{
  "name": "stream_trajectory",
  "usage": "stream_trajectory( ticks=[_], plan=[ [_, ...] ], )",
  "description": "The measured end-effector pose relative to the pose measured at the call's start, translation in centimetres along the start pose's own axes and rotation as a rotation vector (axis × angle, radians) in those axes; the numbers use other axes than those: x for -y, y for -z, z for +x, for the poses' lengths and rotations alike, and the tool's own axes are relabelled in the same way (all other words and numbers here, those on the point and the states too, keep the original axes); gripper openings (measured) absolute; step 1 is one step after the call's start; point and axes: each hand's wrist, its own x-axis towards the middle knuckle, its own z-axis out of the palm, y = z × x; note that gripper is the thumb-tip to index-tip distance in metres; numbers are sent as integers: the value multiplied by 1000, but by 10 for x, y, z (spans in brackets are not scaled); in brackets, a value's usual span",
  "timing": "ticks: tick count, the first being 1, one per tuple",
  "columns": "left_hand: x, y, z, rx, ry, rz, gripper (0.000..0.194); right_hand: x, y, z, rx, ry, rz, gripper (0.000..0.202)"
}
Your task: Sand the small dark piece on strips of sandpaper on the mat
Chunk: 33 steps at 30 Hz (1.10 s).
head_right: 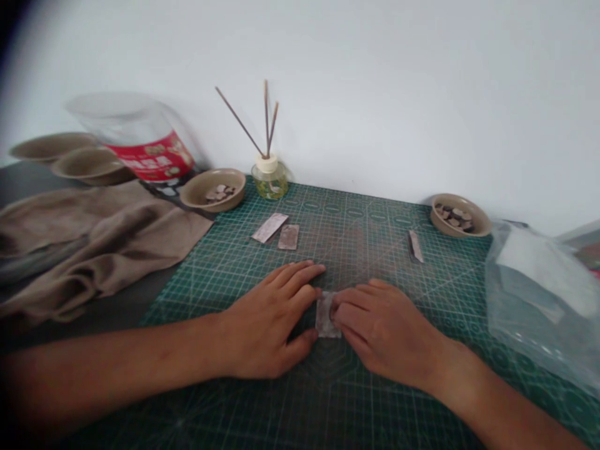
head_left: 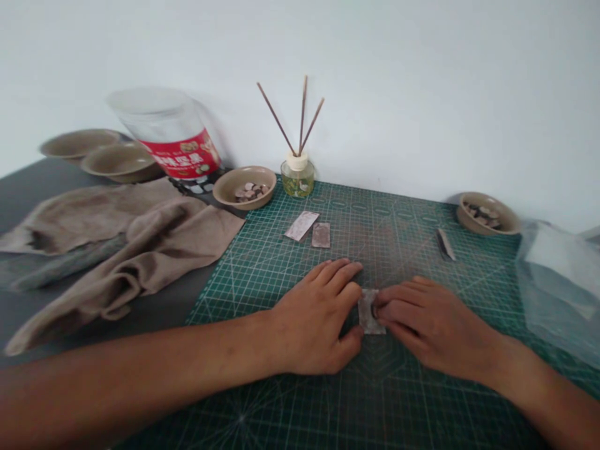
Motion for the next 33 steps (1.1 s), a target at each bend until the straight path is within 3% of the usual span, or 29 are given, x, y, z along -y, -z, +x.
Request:
stream_trajectory(
  ticks=[9, 15, 20, 25, 30, 33],
  plan=[
    [1, 0, 1, 8, -4, 3, 43, 8, -10, 3, 17, -82, 180, 17],
    [0, 0, 2, -4, 10, -4, 41, 9, -16, 9, -92, -163, 195, 15],
    [-1, 2, 2, -7, 8, -25, 39, 12, -17, 9, -8, -171, 313, 12],
    [-1, 3, 3, -13, 31, -23, 41, 8, -16, 11, -72, -243, 158, 12],
    [-1, 4, 3, -7, 23, -27, 40, 10, -12, 8, 65, -214, 322, 11],
    [-1, 3, 3, -8, 18, -19, 38, 11, -14, 9, 2, -222, 247, 12]
  ],
)
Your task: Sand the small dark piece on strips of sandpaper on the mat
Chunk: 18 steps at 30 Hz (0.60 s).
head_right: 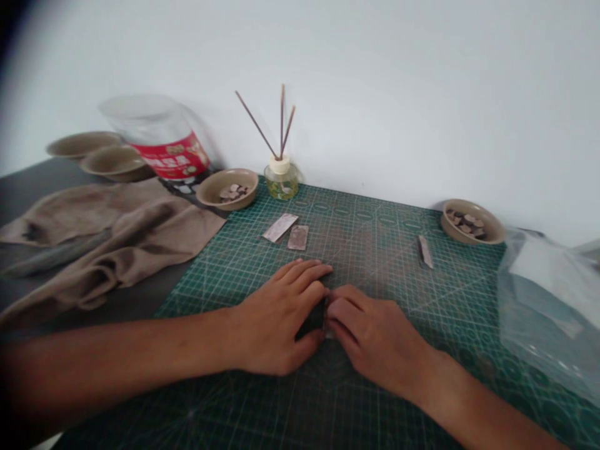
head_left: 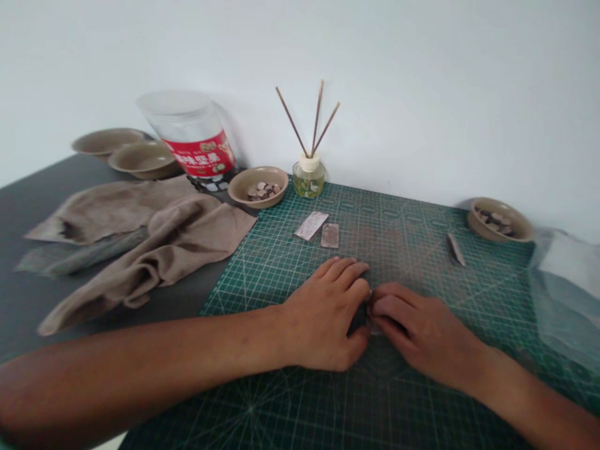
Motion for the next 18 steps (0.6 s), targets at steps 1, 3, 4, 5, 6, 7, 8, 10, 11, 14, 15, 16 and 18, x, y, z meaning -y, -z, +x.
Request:
stream_trajectory(
  ticks=[1, 3, 4, 5, 6, 7, 8, 10, 11, 14, 15, 16, 18],
  plan=[
    [0, 0, 0, -4, 6, 6, 38, -1, 1, 1, -24, -21, -39, 12],
    [0, -1, 0, -9, 16, 12, 38, -2, 4, 1, -16, -68, -63, 10],
    [0, -1, 0, -10, 18, 11, 39, -3, 6, 0, 15, -76, -42, 10],
    [0, -1, 0, -8, 15, 9, 39, -2, 7, 0, 55, -68, -7, 10],
    [-1, -1, 0, -6, 9, 5, 40, -2, 8, -1, 90, -49, 28, 10],
    [-1, -1, 0, -5, 4, 0, 40, -1, 7, -1, 109, -25, 51, 9],
    [-1, -1, 0, -4, 2, -3, 40, 0, 6, -1, 106, -8, 59, 10],
    [0, -1, 0, -9, 12, -6, 39, 1, 3, 1, 53, -8, 43, 10],
    [0, -1, 0, -12, 22, -6, 39, 1, 2, 1, 21, -18, 34, 9],
    [1, -1, 0, -10, 31, -10, 38, 0, 2, 2, -10, -32, 55, 9],
    [1, 0, 0, -7, 24, -13, 37, 0, 2, 1, 2, -26, 64, 9],
    [1, 0, 0, -4, 17, -17, 36, 0, 2, 1, 22, -15, 70, 9],
    [1, 1, 1, -2, 5, -22, 34, 1, 1, 1, 61, 14, 74, 8]
  ],
)
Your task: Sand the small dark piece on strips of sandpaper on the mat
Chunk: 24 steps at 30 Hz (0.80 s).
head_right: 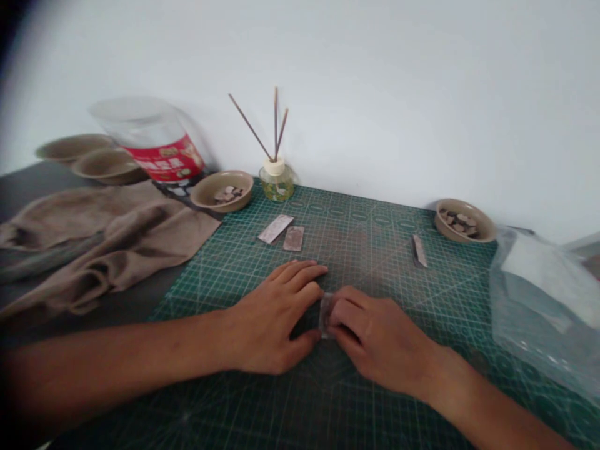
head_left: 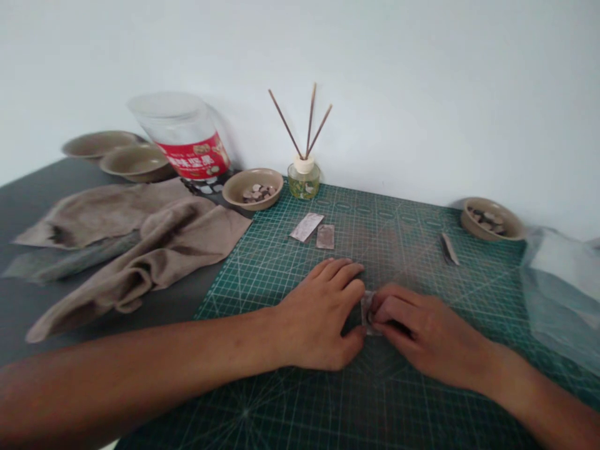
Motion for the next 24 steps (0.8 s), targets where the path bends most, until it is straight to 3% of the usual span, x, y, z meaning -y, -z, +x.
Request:
stream_trajectory(
  ticks=[6, 11, 16, 21, 24],
  plan=[
    [0, 0, 1, 2, -3, 10, 34, -4, 5, 3, -73, -51, -61, 8],
    [-1, -1, 1, -8, 12, 15, 34, -3, 6, 0, 48, 2, 3, 9],
    [-2, -1, 1, -15, 26, 22, 35, -5, 5, 2, -84, -30, -121, 11],
    [-1, -2, 1, -19, 9, 22, 35, -4, 6, -2, 22, 23, -30, 10],
    [-2, -2, 1, -18, 11, 20, 34, -3, 1, 0, -49, 42, -71, 10]
  ],
)
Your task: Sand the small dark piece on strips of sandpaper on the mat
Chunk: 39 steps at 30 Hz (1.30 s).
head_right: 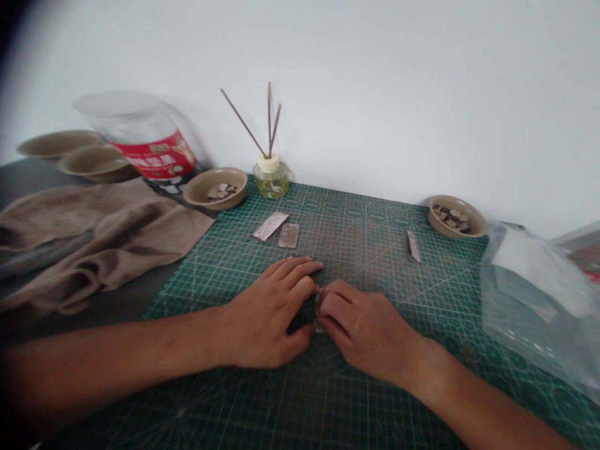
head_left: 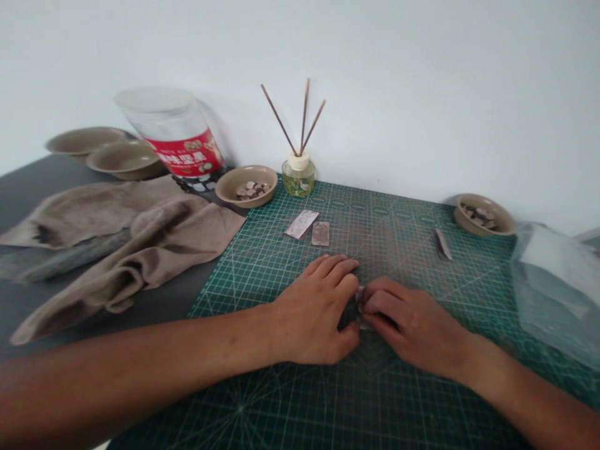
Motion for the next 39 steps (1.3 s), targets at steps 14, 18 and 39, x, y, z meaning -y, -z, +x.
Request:
stream_trajectory(
  ticks=[14, 18, 39],
  plan=[
    [1, -1, -1, 2, 6, 12, 36, 0, 2, -1, -32, -90, -19, 10],
    [1, -1, -1, 8, -9, 13, 36, 0, 6, -5, 98, -29, 47, 10],
    [1, -1, -1, 19, -36, 22, 36, -1, 7, 0, 79, -14, 41, 12]
  ],
)
